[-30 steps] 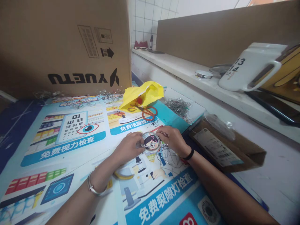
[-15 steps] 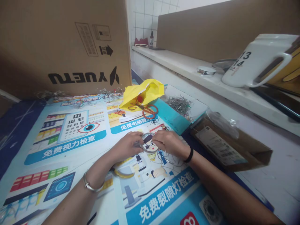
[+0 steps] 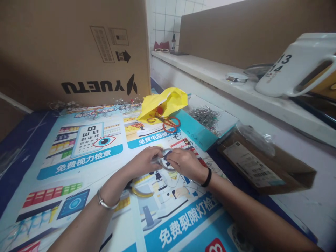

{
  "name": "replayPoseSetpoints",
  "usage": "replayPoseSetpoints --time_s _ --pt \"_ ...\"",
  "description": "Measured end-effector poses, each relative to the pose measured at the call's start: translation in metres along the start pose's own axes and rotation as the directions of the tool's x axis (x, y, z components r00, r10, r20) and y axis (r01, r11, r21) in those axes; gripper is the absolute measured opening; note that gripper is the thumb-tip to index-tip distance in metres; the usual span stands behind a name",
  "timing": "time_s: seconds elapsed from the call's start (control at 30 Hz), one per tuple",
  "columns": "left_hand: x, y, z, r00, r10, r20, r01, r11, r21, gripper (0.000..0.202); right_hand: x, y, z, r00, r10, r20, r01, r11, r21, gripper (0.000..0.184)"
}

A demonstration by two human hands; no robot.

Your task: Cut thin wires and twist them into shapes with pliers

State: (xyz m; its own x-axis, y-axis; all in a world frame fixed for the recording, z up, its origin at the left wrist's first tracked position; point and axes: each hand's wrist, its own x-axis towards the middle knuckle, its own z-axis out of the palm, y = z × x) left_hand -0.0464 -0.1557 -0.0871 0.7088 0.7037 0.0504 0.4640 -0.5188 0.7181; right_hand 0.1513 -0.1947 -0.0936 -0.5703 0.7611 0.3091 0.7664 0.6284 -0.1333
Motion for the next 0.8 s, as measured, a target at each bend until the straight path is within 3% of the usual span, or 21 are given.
replayPoseSetpoints --time_s 0.8 --pt "0.0004 -0.0005 -0.0001 1.0 0.025 -0.003 -0.025 1.0 -0.011 0.02 0.002 -0.0021 -0.0013 1.0 0.003 0.005 -0.003 1.0 -0.014 0.023"
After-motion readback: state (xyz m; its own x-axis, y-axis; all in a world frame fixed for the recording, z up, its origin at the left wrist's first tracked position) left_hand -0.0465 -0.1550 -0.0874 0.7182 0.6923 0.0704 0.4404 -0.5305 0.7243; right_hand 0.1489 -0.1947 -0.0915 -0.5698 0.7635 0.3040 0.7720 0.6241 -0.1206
